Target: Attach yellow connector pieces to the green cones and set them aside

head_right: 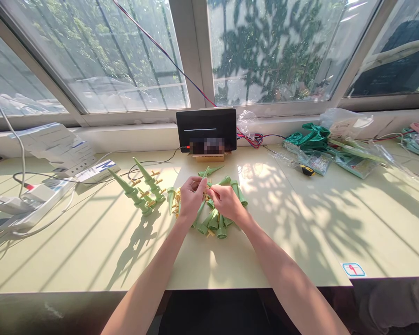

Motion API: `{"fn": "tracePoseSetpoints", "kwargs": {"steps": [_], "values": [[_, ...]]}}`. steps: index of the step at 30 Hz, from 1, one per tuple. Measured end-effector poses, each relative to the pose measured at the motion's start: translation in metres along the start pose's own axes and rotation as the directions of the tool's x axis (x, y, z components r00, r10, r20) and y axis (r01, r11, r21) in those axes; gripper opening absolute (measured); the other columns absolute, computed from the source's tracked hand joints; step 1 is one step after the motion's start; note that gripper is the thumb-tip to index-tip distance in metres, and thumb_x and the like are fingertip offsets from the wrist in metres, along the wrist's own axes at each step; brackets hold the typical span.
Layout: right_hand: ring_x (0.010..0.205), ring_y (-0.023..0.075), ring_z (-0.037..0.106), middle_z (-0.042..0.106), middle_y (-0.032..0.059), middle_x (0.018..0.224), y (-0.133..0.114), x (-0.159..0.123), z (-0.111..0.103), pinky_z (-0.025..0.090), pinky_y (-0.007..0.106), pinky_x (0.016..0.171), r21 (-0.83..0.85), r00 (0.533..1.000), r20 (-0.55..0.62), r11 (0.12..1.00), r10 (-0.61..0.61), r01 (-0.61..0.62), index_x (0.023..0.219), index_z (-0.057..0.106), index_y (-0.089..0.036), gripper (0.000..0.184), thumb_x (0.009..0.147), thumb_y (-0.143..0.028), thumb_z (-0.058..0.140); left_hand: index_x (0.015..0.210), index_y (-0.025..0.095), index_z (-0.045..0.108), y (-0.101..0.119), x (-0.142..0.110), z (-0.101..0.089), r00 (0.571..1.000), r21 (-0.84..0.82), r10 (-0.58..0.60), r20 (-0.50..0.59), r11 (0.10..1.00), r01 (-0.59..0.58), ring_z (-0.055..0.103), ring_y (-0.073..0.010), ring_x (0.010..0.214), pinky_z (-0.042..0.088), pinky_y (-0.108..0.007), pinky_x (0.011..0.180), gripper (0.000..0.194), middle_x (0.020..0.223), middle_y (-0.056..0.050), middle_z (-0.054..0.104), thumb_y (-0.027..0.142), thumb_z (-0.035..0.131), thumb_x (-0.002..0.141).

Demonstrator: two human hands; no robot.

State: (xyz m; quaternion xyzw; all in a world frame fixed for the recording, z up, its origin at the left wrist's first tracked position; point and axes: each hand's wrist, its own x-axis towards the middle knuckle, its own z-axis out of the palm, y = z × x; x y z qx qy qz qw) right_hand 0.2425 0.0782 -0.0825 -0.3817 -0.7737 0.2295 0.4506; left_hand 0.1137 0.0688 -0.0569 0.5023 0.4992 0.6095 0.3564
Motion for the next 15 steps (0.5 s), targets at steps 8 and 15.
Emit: {"fn": "tracePoseSetpoints", "kwargs": {"steps": [8, 15], "values": [[0.056, 0.0111, 0.038, 0.049, -0.0014, 0.065, -0.0007, 0.0005, -0.0005, 0.032, 0.025, 0.056, -0.116, 0.999, -0.001, 0.992, -0.048, 0.047, 0.076, 0.056, -0.018, 0.024, 0.094, -0.033, 0.052, 0.077, 0.019, 0.060, -0.0038, 0.0023, -0.0005, 0.996, -0.034, -0.074, -0.047, 0.997, 0.072, 0.057, -0.0136, 0.059, 0.042, -0.024, 0.054, 0.026, 0.064, -0.001, 0.062, 0.043, 0.069, 0.077], [0.059, 0.0114, 0.037, 0.041, -0.0024, 0.064, 0.0044, -0.0017, 0.0013, 0.030, 0.025, 0.057, -0.115, 0.999, 0.031, 0.992, -0.041, 0.045, 0.064, 0.040, -0.019, 0.037, 0.097, -0.033, 0.048, 0.077, 0.019, 0.061, -0.0052, 0.0025, -0.0014, 0.997, 0.005, -0.062, -0.053, 0.998, 0.062, 0.057, -0.0137, 0.061, 0.042, -0.024, 0.055, 0.025, 0.064, -0.001, 0.062, 0.043, 0.069, 0.077]]}}
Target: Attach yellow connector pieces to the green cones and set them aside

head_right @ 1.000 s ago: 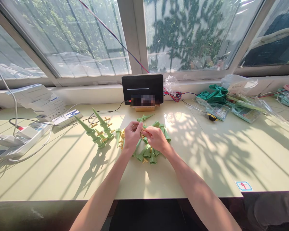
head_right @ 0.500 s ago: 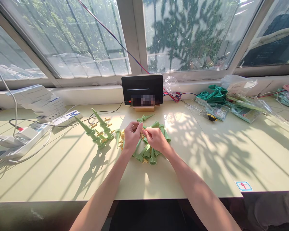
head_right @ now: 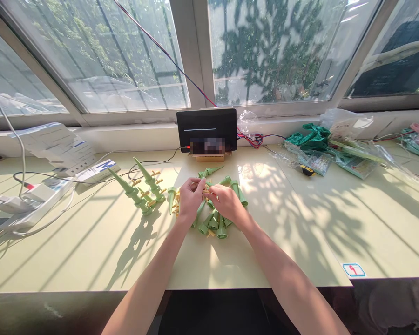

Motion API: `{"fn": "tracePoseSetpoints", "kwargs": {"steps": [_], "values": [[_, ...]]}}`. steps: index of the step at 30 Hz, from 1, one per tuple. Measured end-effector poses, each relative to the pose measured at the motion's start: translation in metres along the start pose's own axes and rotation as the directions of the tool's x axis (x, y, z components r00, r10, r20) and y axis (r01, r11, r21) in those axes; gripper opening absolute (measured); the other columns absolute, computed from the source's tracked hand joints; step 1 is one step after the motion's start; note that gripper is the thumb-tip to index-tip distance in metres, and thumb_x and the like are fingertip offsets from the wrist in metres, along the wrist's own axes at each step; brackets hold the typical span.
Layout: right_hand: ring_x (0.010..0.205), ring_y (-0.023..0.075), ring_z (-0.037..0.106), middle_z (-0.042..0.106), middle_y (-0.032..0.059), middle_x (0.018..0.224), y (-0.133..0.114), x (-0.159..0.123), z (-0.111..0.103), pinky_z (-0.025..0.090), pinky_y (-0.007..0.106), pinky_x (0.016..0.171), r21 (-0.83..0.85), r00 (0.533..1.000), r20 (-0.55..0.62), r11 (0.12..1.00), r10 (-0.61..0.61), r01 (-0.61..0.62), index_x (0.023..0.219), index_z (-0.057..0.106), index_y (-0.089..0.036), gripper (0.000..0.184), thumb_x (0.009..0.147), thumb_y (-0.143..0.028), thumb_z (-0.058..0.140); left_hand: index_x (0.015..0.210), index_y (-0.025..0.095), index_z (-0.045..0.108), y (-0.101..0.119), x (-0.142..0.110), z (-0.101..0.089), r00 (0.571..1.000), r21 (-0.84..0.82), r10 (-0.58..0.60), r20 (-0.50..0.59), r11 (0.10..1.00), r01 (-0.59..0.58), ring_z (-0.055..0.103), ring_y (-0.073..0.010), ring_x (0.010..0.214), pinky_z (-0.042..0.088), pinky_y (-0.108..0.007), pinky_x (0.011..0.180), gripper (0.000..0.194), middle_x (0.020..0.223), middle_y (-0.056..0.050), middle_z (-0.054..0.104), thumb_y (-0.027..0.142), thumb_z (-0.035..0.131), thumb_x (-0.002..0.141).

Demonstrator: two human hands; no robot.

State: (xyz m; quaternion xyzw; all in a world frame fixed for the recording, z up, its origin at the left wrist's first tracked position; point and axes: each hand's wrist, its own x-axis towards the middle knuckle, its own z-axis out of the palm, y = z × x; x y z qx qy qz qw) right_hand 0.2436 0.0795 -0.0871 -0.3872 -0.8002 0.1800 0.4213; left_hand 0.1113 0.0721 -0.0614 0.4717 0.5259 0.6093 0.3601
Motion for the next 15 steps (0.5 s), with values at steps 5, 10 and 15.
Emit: {"fn": "tracePoseSetpoints", "kwargs": {"steps": [5, 10, 15], "values": [[0.057, 0.0105, 0.030, 0.034, -0.0038, 0.060, -0.0007, -0.0006, 0.0003, 0.027, 0.025, 0.054, 0.042, 1.000, -0.018, 0.999, -0.002, 0.003, 0.062, 0.026, -0.020, 0.041, 0.097, -0.034, 0.045, 0.077, 0.018, 0.061, 0.0021, -0.0009, 0.0010, 1.000, -0.001, 0.005, 0.015, 1.000, -0.005, 0.056, -0.0135, 0.060, 0.042, -0.024, 0.056, 0.024, 0.062, -0.001, 0.061, 0.041, 0.069, 0.077], [0.054, 0.0095, 0.025, 0.031, -0.0046, 0.055, -0.0033, -0.0006, -0.0004, 0.023, 0.026, 0.051, 0.055, 1.000, -0.024, 0.998, 0.016, -0.015, 0.060, 0.024, -0.020, 0.042, 0.094, -0.031, 0.047, 0.077, 0.018, 0.060, 0.0037, -0.0016, 0.0017, 0.999, -0.014, 0.030, 0.044, 0.999, -0.029, 0.056, -0.0130, 0.059, 0.042, -0.024, 0.055, 0.025, 0.062, 0.000, 0.060, 0.042, 0.069, 0.077], [0.051, 0.0094, 0.024, 0.027, -0.0053, 0.052, -0.0061, -0.0005, -0.0015, 0.021, 0.026, 0.049, 0.071, 0.999, -0.011, 0.996, 0.050, -0.050, 0.058, 0.028, -0.020, 0.039, 0.092, -0.026, 0.045, 0.077, 0.019, 0.061, 0.0058, -0.0027, 0.0017, 0.997, -0.038, 0.033, 0.065, 0.999, -0.031, 0.056, -0.0132, 0.058, 0.043, -0.024, 0.055, 0.025, 0.062, 0.000, 0.060, 0.042, 0.070, 0.076]]}}
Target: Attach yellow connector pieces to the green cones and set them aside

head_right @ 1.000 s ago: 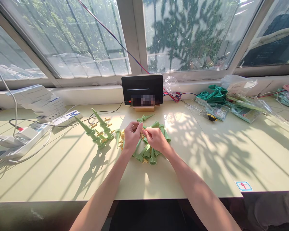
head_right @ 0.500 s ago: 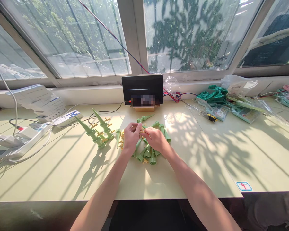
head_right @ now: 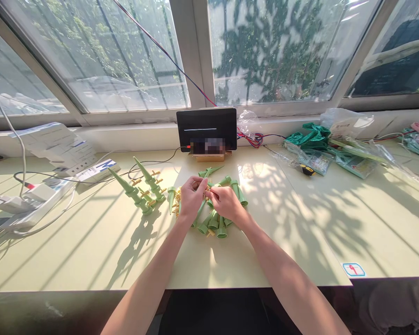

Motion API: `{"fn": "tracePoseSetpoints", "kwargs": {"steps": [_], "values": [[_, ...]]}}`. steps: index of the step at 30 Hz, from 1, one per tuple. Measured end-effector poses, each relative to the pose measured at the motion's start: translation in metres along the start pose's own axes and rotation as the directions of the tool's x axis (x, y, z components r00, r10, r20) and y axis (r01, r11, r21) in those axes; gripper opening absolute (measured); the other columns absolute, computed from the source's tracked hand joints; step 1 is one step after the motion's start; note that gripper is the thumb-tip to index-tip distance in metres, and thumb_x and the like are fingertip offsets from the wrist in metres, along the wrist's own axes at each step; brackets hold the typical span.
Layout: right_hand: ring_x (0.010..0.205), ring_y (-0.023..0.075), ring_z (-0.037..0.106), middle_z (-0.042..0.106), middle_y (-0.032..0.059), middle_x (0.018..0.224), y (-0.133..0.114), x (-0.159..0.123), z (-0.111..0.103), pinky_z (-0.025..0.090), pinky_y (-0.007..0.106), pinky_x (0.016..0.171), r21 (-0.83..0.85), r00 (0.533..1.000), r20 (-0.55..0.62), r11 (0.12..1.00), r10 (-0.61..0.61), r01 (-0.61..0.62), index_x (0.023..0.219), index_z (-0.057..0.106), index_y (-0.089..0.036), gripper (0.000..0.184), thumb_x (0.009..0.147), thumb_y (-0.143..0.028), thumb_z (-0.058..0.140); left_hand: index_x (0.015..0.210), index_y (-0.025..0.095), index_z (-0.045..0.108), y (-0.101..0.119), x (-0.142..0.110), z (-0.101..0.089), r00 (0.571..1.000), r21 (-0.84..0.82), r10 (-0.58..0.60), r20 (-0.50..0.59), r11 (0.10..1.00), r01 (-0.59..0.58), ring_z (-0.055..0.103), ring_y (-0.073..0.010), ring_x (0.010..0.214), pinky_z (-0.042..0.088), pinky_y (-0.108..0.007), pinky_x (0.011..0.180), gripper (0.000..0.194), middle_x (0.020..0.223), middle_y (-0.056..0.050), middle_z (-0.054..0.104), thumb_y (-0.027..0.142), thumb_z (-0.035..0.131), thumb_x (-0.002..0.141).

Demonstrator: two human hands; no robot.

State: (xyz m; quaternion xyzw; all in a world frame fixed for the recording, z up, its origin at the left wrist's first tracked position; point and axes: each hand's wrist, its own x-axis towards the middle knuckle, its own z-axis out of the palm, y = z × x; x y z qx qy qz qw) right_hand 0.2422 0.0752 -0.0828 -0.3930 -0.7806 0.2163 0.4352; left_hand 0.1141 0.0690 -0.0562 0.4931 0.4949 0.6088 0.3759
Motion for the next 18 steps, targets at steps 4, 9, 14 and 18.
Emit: {"fn": "tracePoseSetpoints", "kwargs": {"steps": [4, 9, 14, 18], "values": [[0.049, 0.0095, 0.026, 0.029, -0.0049, 0.050, -0.0001, 0.0002, 0.0004, 0.021, 0.026, 0.048, 0.004, 1.000, 0.021, 1.000, 0.016, -0.016, 0.057, 0.032, -0.021, 0.038, 0.092, -0.027, 0.044, 0.077, 0.019, 0.061, 0.0002, 0.0002, -0.0003, 1.000, -0.009, -0.012, 0.007, 1.000, 0.012, 0.057, -0.0137, 0.059, 0.043, -0.024, 0.055, 0.025, 0.062, 0.000, 0.059, 0.041, 0.071, 0.076], [0.048, 0.0095, 0.026, 0.030, -0.0049, 0.050, 0.0010, 0.0001, 0.0012, 0.022, 0.026, 0.047, 0.017, 0.999, 0.035, 0.999, 0.033, -0.034, 0.058, 0.030, -0.021, 0.038, 0.093, -0.026, 0.043, 0.078, 0.019, 0.059, -0.0044, 0.0026, -0.0012, 0.999, -0.037, -0.013, 0.043, 0.999, 0.014, 0.054, -0.0114, 0.057, 0.041, -0.023, 0.054, 0.025, 0.062, 0.001, 0.057, 0.042, 0.069, 0.077], [0.049, 0.0096, 0.025, 0.030, -0.0049, 0.051, -0.0017, 0.0008, 0.0013, 0.021, 0.026, 0.048, -0.042, 1.000, 0.005, 0.999, 0.013, -0.013, 0.058, 0.027, -0.021, 0.042, 0.094, -0.032, 0.047, 0.080, 0.019, 0.056, -0.0053, 0.0044, -0.0029, 0.988, -0.154, -0.120, 0.094, 0.979, 0.133, 0.045, -0.0072, 0.049, 0.033, -0.020, 0.045, 0.027, 0.062, 0.003, 0.053, 0.042, 0.071, 0.076], [0.052, 0.0103, 0.033, 0.040, -0.0033, 0.056, -0.0047, 0.0007, 0.0023, 0.028, 0.025, 0.052, -0.112, 0.999, -0.032, 0.994, -0.009, 0.005, 0.061, 0.043, -0.020, 0.039, 0.096, -0.038, 0.049, 0.078, 0.019, 0.056, -0.0031, 0.0067, -0.0043, 0.959, -0.256, -0.266, 0.099, 0.924, 0.283, 0.042, -0.0060, 0.047, 0.027, -0.020, 0.041, 0.032, 0.064, 0.003, 0.052, 0.043, 0.075, 0.070]]}}
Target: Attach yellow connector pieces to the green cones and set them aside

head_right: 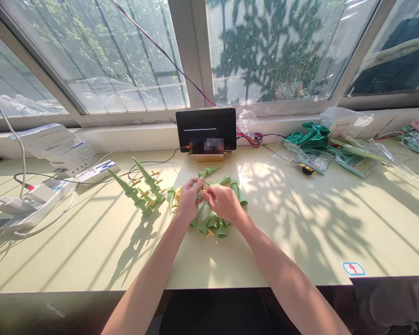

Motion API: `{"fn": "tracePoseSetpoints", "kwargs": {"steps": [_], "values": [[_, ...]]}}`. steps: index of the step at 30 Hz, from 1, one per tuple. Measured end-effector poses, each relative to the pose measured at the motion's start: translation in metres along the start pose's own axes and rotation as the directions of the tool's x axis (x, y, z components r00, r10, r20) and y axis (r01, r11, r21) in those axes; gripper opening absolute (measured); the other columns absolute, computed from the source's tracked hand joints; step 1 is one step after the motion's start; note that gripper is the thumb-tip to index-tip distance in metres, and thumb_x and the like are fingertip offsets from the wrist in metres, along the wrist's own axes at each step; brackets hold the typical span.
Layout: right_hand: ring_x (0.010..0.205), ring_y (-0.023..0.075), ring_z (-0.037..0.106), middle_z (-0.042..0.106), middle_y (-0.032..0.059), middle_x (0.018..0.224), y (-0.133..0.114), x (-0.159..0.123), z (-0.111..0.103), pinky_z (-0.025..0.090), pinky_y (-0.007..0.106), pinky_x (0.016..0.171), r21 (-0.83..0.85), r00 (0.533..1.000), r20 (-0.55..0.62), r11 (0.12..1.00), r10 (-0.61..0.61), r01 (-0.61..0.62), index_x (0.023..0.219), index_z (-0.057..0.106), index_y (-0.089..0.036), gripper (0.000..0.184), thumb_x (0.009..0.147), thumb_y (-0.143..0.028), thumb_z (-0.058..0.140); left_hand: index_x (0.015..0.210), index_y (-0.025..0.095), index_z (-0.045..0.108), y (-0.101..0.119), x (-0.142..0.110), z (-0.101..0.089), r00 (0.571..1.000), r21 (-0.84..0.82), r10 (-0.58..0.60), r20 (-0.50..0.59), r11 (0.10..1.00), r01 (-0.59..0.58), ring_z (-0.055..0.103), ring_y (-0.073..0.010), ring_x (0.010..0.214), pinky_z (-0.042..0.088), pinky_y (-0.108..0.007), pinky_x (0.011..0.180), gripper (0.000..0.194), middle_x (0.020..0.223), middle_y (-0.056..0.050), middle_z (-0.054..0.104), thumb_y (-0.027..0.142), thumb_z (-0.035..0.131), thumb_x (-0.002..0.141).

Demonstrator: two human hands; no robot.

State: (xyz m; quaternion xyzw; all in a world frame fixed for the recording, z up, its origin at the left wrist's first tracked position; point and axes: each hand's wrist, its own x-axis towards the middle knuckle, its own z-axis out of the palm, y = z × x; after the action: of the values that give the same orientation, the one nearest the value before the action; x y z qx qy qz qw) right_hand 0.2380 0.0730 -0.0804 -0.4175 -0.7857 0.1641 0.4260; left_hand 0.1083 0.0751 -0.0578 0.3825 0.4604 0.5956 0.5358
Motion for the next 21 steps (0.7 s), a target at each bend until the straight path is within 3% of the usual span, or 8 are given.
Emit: {"fn": "tracePoseSetpoints", "kwargs": {"steps": [4, 9, 21], "values": [[0.056, 0.0118, 0.041, 0.051, -0.0011, 0.064, -0.0037, -0.0009, -0.0006, 0.033, 0.025, 0.056, 0.024, 0.999, -0.028, 0.999, -0.025, 0.025, 0.076, 0.057, -0.019, 0.025, 0.092, -0.039, 0.056, 0.077, 0.018, 0.057, 0.0011, 0.0018, -0.0012, 0.994, -0.066, -0.111, -0.019, 0.992, 0.109, 0.042, -0.0049, 0.048, 0.028, -0.020, 0.042, 0.032, 0.067, 0.003, 0.053, 0.041, 0.077, 0.066], [0.057, 0.0119, 0.045, 0.054, -0.0004, 0.067, -0.0083, -0.0020, -0.0016, 0.035, 0.026, 0.057, 0.070, 0.998, -0.050, 0.997, -0.033, 0.037, 0.084, 0.061, -0.018, 0.017, 0.092, -0.033, 0.057, 0.076, 0.017, 0.060, -0.0028, 0.0039, -0.0037, 0.984, -0.136, -0.169, 0.049, 0.975, 0.175, 0.048, -0.0068, 0.055, 0.031, -0.019, 0.043, 0.026, 0.071, 0.000, 0.055, 0.036, 0.075, 0.068], [0.058, 0.0118, 0.046, 0.056, -0.0004, 0.067, -0.0089, -0.0027, 0.0000, 0.036, 0.026, 0.057, 0.104, 0.996, -0.068, 0.993, -0.056, 0.063, 0.085, 0.063, -0.018, 0.018, 0.092, -0.033, 0.058, 0.076, 0.015, 0.062, -0.0061, 0.0073, -0.0058, 0.960, -0.262, -0.257, 0.109, 0.924, 0.277, 0.043, -0.0056, 0.050, 0.027, -0.019, 0.038, 0.025, 0.063, 0.000, 0.049, 0.035, 0.076, 0.071]]}}
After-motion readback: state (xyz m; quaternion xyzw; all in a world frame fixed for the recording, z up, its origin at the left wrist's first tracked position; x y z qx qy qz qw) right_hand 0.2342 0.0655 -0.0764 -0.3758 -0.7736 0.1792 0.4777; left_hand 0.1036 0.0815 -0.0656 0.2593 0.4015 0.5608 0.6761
